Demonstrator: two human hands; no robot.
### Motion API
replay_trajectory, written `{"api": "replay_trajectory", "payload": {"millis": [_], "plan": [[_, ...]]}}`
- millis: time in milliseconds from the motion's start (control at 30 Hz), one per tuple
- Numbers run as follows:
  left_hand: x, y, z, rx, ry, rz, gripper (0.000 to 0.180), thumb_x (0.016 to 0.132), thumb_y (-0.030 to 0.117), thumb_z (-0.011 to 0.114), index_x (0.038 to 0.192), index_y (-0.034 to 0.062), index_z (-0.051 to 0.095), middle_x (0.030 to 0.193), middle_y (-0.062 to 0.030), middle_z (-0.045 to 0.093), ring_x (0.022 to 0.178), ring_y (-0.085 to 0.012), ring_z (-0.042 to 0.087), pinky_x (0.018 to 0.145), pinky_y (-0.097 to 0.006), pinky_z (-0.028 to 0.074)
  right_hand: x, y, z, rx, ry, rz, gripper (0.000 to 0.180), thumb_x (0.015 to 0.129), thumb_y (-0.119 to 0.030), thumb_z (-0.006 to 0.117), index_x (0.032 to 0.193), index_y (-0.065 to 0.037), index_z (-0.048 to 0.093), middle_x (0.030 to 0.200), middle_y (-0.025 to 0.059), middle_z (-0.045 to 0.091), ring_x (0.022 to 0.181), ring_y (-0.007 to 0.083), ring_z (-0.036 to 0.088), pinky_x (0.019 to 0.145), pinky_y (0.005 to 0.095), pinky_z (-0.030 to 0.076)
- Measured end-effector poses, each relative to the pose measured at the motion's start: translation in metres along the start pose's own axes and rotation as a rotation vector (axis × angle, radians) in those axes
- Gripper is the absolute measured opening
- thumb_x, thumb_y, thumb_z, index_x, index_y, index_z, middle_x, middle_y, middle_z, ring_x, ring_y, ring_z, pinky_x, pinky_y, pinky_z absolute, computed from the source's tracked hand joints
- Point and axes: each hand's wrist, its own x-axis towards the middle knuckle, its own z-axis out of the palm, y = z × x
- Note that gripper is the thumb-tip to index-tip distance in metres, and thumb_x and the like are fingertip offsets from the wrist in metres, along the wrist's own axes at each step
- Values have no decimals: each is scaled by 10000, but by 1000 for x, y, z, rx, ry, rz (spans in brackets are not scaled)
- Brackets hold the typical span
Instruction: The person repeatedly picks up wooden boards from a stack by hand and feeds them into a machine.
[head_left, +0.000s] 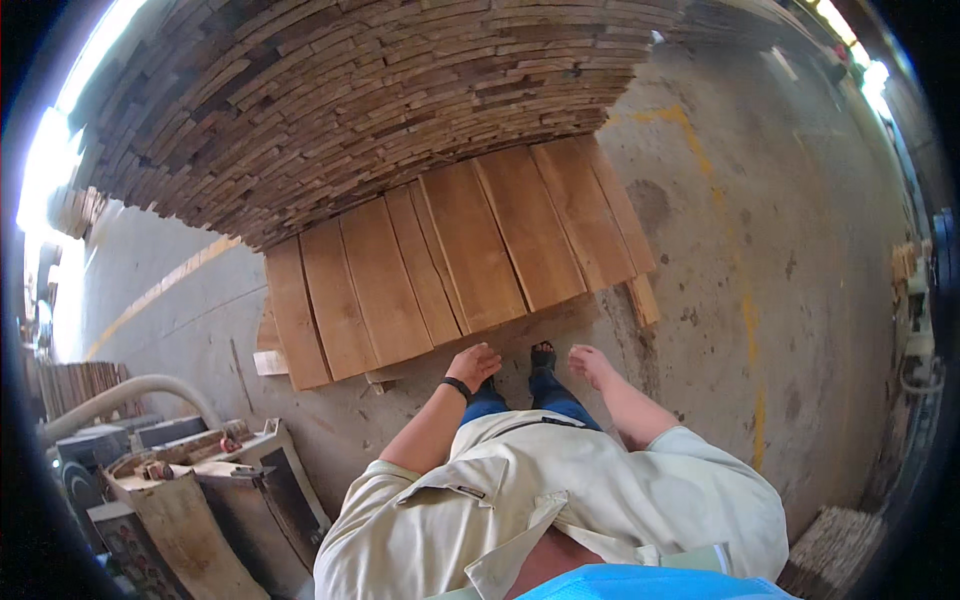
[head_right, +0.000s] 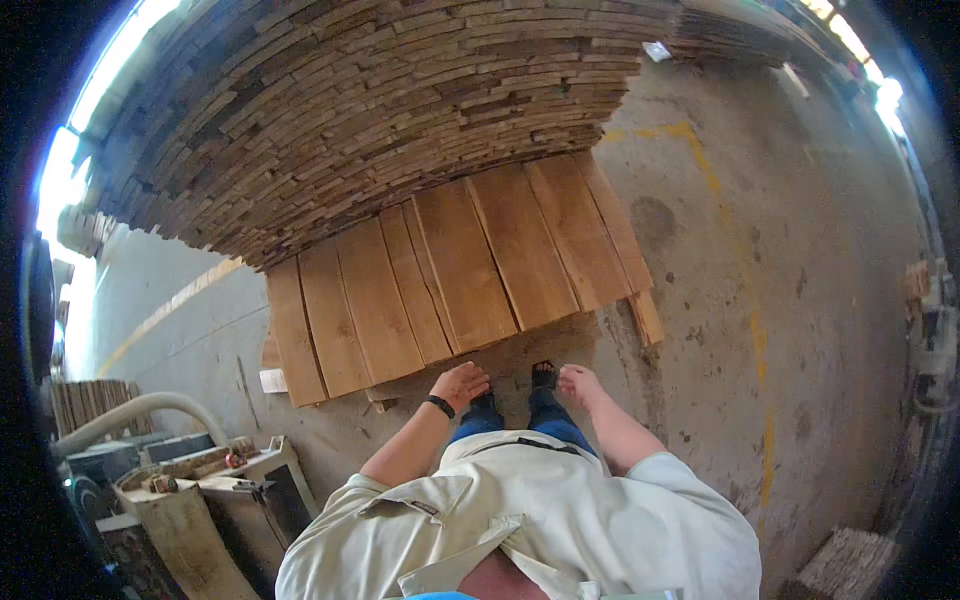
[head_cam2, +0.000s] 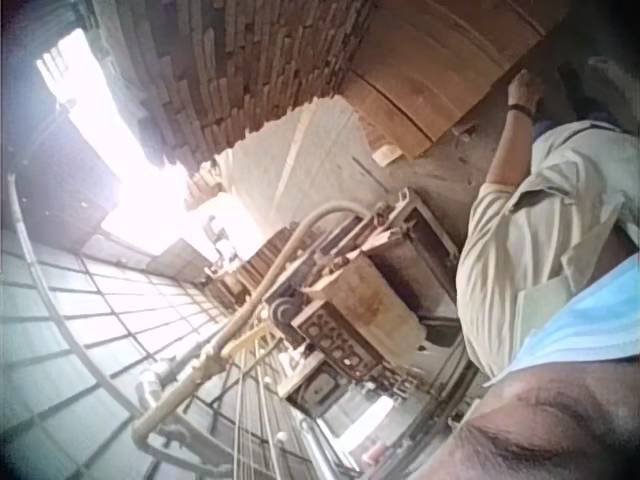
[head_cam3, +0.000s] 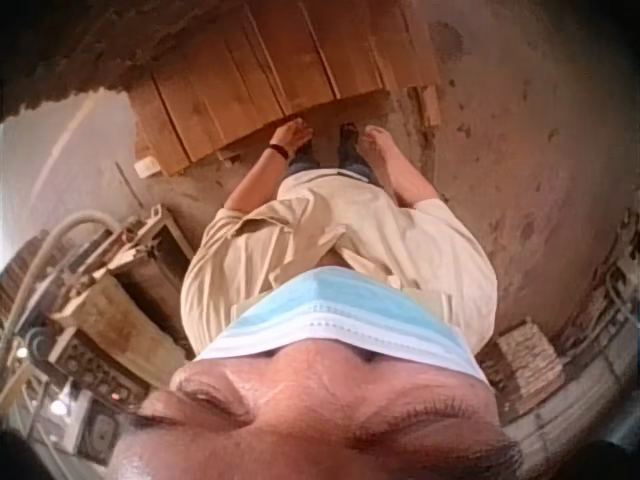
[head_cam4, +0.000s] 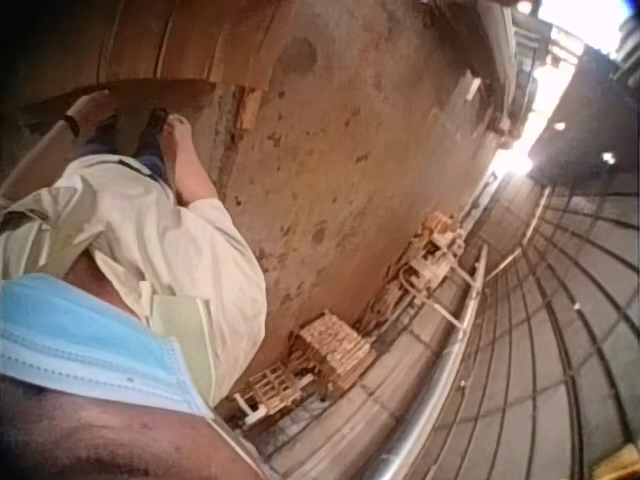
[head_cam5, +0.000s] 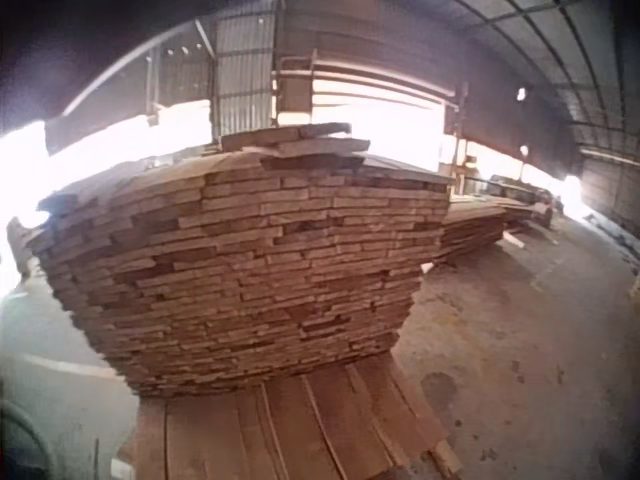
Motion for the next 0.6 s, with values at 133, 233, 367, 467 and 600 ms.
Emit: {"api": "replay_trajectory", "payload": {"millis": [133,233,367,467,600], "plan": [[32,-11,13,-312,111,-18,593,913,190,571,1390,-5,277,1434,-221,288,1260,-404,400,989,-490,436,47,-53,17,219,-37,51,522,868,-226,640,1300,-30,423,1241,145,503,1090,271,532,873,379,487],[63,-8,22,-467,150,8,699,897,204,597,1422,-11,187,1490,-231,162,1332,-403,296,1026,-487,399,72,-81,36,399,-27,96,626,862,-225,642,1357,-4,329,1412,193,324,1267,331,380,983,430,420],[82,10,49,-717,220,-13,829,917,238,571,1484,127,-22,1532,-177,-31,1397,-389,126,1090,-514,292,95,-108,51,644,-35,149,700,842,-236,653,1396,-36,276,1489,187,186,1377,340,208,1081,460,308],[80,15,54,-841,316,24,746,874,219,622,1452,77,172,1532,-171,48,1404,-374,125,1095,-520,269,74,-132,80,624,80,191,637,846,-275,641,1366,-63,341,1459,201,217,1362,354,228,1099,444,285],[75,16,69,-687,264,41,691,865,246,627,1428,115,249,1539,-129,55,1407,-367,118,1104,-536,217,78,-140,78,674,93,217,567,845,-287,623,1321,-87,387,1456,183,223,1358,330,232,1109,445,253]]}}
